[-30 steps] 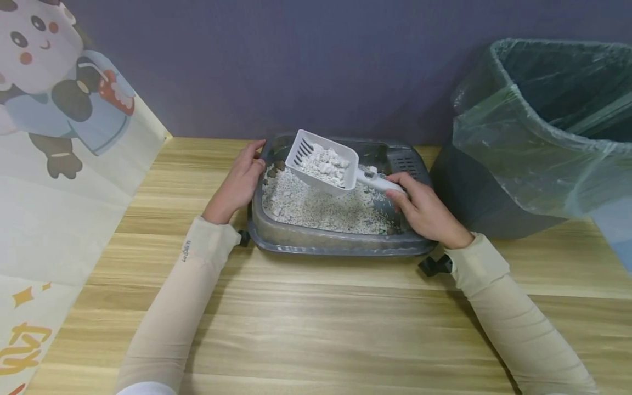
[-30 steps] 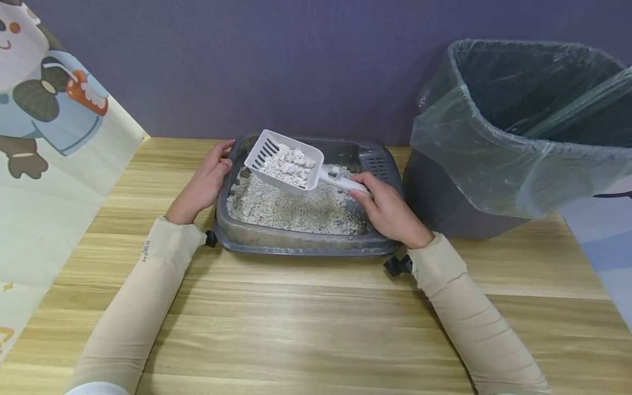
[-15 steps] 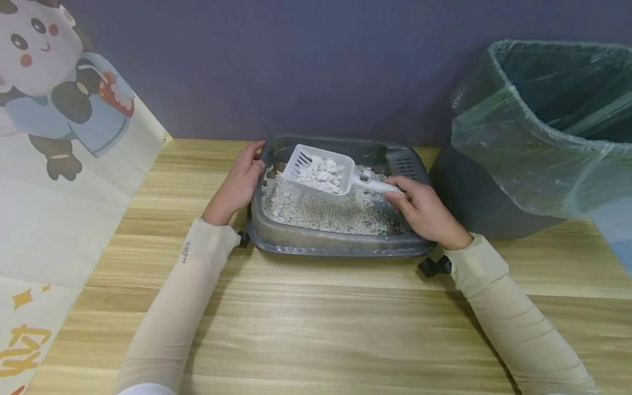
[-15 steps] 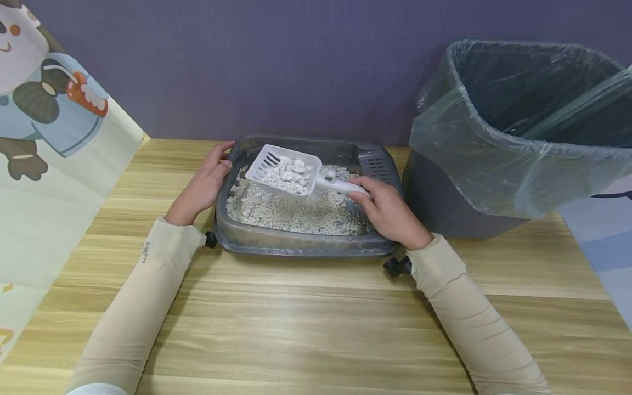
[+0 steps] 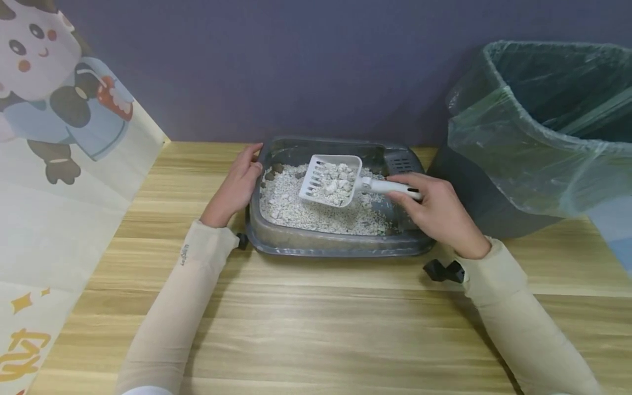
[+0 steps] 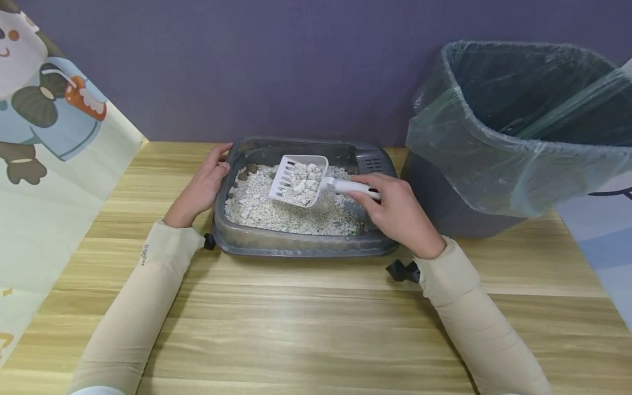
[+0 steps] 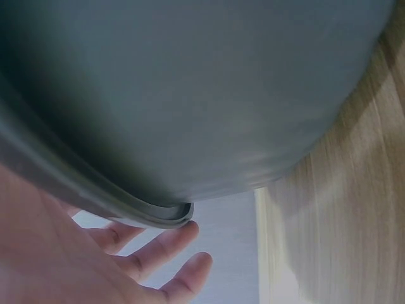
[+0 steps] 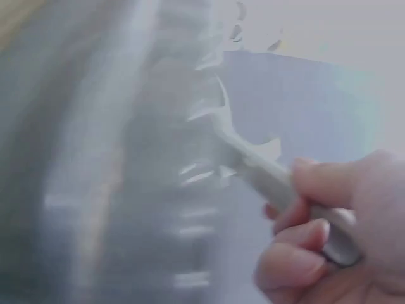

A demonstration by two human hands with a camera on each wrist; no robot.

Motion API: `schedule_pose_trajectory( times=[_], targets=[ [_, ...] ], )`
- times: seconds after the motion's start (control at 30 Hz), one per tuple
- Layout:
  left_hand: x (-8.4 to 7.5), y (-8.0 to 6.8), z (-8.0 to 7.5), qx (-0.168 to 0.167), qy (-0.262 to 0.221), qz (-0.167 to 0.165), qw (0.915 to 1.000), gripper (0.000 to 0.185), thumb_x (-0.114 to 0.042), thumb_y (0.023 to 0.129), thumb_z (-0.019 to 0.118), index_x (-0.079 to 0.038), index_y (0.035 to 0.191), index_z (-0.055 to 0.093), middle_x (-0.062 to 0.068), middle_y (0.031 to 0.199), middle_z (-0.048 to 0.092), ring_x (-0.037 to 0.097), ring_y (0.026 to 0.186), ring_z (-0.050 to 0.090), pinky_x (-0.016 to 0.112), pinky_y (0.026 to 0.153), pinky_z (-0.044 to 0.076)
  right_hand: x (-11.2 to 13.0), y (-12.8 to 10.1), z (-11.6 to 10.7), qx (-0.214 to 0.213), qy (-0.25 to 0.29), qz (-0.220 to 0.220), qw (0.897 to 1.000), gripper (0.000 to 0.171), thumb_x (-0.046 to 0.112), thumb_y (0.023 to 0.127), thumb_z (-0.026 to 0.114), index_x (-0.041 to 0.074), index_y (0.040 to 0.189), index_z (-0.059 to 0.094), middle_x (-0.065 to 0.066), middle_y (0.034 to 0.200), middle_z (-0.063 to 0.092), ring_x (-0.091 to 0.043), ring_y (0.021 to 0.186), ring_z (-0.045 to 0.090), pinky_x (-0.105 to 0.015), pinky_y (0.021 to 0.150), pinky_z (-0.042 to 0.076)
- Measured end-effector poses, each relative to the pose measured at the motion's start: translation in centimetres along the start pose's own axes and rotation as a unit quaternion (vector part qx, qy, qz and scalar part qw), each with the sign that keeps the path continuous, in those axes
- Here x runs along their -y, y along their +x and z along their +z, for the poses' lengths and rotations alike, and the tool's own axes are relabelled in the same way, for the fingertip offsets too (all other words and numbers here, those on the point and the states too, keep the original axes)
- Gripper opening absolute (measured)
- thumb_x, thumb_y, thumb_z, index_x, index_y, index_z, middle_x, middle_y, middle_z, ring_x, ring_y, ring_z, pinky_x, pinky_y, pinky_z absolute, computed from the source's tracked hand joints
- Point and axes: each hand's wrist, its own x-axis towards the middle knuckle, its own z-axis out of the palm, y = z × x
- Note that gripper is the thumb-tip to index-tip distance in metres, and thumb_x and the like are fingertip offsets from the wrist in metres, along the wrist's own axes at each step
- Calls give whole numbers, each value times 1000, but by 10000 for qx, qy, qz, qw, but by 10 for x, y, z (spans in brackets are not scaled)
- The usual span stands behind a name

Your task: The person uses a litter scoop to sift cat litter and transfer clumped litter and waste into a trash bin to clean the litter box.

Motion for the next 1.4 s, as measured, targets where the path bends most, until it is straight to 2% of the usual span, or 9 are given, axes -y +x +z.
schedule_pose_trajectory(
  times=[0.13,0.23,0.37,0.47,0.6,0.97,1.2,1.4],
  targets=[
    [0,0,-1,-5,27,8,10000,52,-22,99,29,-6,148,25,22,134,38,35,119,38,51,99,30,15,-6,-15,168,-449,115,9988,36,38,93,57,14,118,67,1,63,54,-14,42,37,-30,44,33],
    [0,0,-1,-14,48,14,10000,52,-22,99,29,-6,148,26,22,134,38,35,119,38,52,99,30,20,-8,-21,204,-664,2,9976,34,36,94,56,11,114,68,4,57,48,-13,42,34,-30,45,32],
    [0,0,0,0,35,5,10000,52,-22,99,29,-6,148,25,22,134,37,35,119,38,51,99,30,20,-10,-23,172,-669,-142,9975,32,32,96,55,9,113,69,7,51,44,-11,40,32,-30,49,35],
    [0,-1,0,6,28,12,10000,52,-22,99,29,-6,148,25,22,133,38,35,118,38,52,99,30,19,-10,-22,122,-594,-173,9980,33,32,96,55,8,114,68,7,50,43,-10,39,30,-29,47,34],
    [0,-1,0,-10,32,48,10000,52,-22,99,29,-5,148,25,23,133,38,35,118,38,52,99,30,19,-10,-21,-19,-534,-184,9984,31,31,95,56,8,113,69,5,54,44,-11,39,29,-28,42,29],
    [2,0,1,-9,20,60,10000,52,-20,99,28,-4,148,25,24,133,37,36,119,38,52,99,30,18,-10,-22,-235,-575,-301,9976,26,29,92,62,11,108,71,6,54,47,-10,38,28,-27,43,28],
    [2,-1,0,-32,46,23,10000,52,-19,98,29,-5,148,26,23,133,37,35,119,38,51,99,30,16,-8,-18,-383,-406,-694,9960,33,15,89,66,12,122,63,3,85,59,-11,56,42,-26,53,33],
    [0,-1,0,-2,58,31,10000,52,-21,99,29,-5,148,25,23,134,37,35,118,38,51,98,30,14,-7,-17,-764,-317,-784,9935,38,9,86,68,10,123,61,-1,90,58,-11,66,44,-25,56,33]
  ],
)
